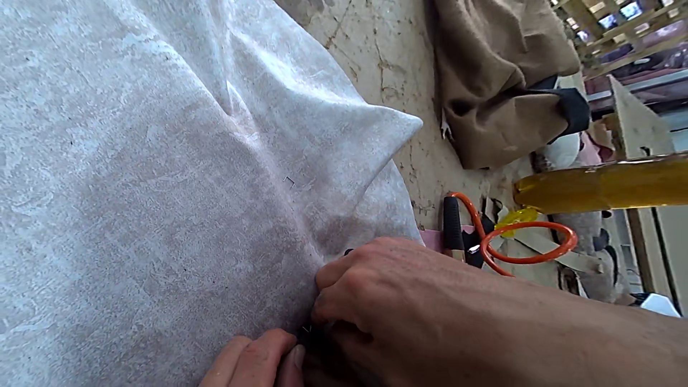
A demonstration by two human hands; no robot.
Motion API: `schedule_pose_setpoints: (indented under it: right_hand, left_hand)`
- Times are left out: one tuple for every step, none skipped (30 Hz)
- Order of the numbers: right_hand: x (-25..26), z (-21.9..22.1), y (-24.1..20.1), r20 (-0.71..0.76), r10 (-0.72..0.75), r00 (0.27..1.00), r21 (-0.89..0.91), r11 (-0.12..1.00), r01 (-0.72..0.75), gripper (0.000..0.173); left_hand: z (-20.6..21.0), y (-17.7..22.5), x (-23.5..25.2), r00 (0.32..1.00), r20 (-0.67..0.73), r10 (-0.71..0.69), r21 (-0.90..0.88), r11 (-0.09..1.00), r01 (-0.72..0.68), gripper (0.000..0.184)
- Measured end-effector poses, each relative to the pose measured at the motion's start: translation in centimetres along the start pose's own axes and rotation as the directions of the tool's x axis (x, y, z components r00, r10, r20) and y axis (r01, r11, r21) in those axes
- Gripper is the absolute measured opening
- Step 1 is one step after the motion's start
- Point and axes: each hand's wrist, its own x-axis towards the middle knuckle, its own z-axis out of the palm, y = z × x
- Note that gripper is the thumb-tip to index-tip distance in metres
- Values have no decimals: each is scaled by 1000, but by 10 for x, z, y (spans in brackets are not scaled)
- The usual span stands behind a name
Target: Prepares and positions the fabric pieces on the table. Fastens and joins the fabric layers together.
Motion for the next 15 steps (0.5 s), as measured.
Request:
schedule_pose_setpoints:
  right_hand:
    - [0, 1, 0, -1, 10, 1000, 4, 1000, -10, 12]
    - [-1, 2, -1, -12, 27, 1000, 4, 1000, -26, 12]
    - [-3, 3, -1, -34, 52, 998, 2, 999, -52, 13]
    - [-5, 6, -1, -64, 77, 995, -13, 997, -78, 15]
    - [-8, 8, -1, -99, 88, 991, -31, 995, -91, 17]
    - [-10, 10, -1, -124, 90, 988, -41, 995, -96, 18]
    - [-11, 11, 0, -138, 81, 987, -43, 995, -88, 18]
    - [-12, 10, 1, -135, 66, 989, -37, 997, -72, 18]
    - [-12, 9, 1, -119, 49, 992, -24, 998, -52, 18]
    - [-11, 6, 1, -91, 31, 995, -10, 999, -32, 19]
    - [-10, 3, 0, -51, 22, 998, -1, 1000, -23, 18]
    - [-9, 0, 0, -5, 22, 1000, 0, 1000, -22, 17]
    - [-7, -4, -2, 49, 32, 998, 0, 999, -32, 17]
    - [-5, -8, -4, 91, 46, 995, -3, 999, -46, 18]
    - [-4, -11, -5, 117, 59, 991, -9, 998, -58, 19]
  left_hand:
    - [0, -1, 0, 1000, -5, 25, 5, 1000, -25, 17]
    - [-1, -3, 1, 998, 8, 63, -6, 998, -63, 16]
    - [-4, -5, 2, 992, 47, 113, -31, 993, -112, 15]
    - [-8, -8, 3, 980, 108, 165, -71, 985, -158, 15]
    - [-11, -9, 4, 962, 176, 210, -102, 976, -194, 15]
    - [-13, -10, 4, 942, 234, 240, -115, 969, -218, 16]
    - [-13, -9, 4, 929, 268, 254, -103, 967, -234, 16]
    - [-11, -8, 3, 925, 279, 258, -84, 966, -244, 16]
    - [-9, -6, 1, 925, 279, 258, -70, 966, -249, 16]
    - [-9, -6, 1, 925, 280, 258, -66, 966, -249, 16]
    - [-10, -6, 1, 922, 284, 263, -77, 965, -251, 16]
    - [-11, -6, 2, 919, 288, 270, -90, 963, -254, 16]
    - [-11, -6, 2, 917, 289, 275, -104, 961, -256, 16]
    - [-11, -7, 2, 921, 279, 273, -128, 961, -246, 16]
    - [-10, -7, 2, 932, 258, 255, -161, 962, -219, 15]
